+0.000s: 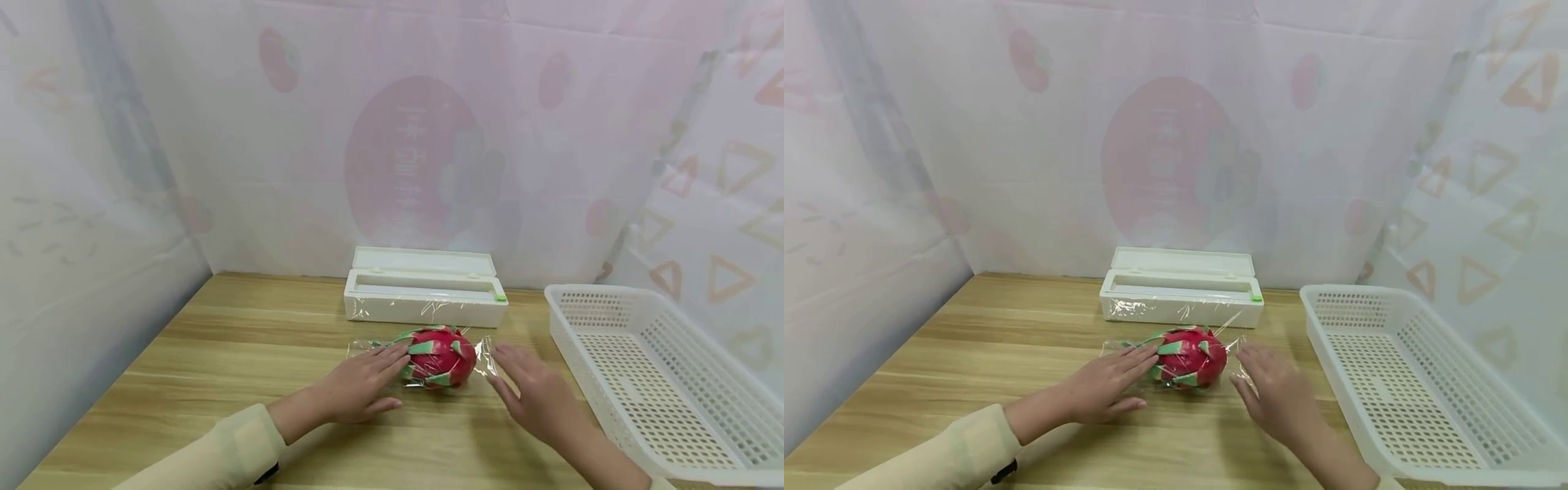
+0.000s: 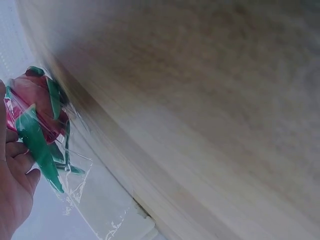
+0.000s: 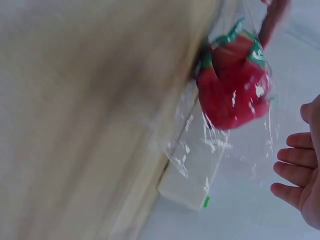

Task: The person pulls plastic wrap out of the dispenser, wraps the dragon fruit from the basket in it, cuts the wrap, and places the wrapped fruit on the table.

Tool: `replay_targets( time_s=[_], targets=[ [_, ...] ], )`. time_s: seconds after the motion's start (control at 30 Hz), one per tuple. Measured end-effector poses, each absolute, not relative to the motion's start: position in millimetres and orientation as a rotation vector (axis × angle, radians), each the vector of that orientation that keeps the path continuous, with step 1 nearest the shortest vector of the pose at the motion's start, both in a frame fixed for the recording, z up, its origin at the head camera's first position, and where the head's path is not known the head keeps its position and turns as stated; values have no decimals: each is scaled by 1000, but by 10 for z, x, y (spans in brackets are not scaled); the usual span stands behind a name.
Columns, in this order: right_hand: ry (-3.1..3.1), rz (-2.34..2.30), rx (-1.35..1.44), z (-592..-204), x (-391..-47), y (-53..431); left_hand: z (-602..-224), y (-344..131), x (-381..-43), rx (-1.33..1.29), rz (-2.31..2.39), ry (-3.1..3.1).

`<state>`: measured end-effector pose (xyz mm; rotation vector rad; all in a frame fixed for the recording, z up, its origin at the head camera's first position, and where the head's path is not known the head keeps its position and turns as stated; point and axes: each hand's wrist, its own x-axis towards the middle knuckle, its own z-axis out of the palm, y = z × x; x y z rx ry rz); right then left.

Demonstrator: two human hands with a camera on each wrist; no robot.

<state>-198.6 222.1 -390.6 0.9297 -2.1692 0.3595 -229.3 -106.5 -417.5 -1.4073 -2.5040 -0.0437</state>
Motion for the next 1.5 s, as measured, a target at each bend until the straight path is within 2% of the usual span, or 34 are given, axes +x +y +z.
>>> replay_targets(
  time_s=[0.17, 0.43, 1.5],
  targets=[
    [-2240, 322, 1022, -4014, -1969, 2134, -4177, -1062, -2320, -1397, -44, -2511],
    [-2326, 348, 1126, -4146, -2160, 2091, -4221, -1054, -2381, -1417, -55, -2455],
    [-2647, 525, 1098, -4183, -2637, 1988, -4306, -1023, -2564, -1311, -138, -2567]
  ],
)
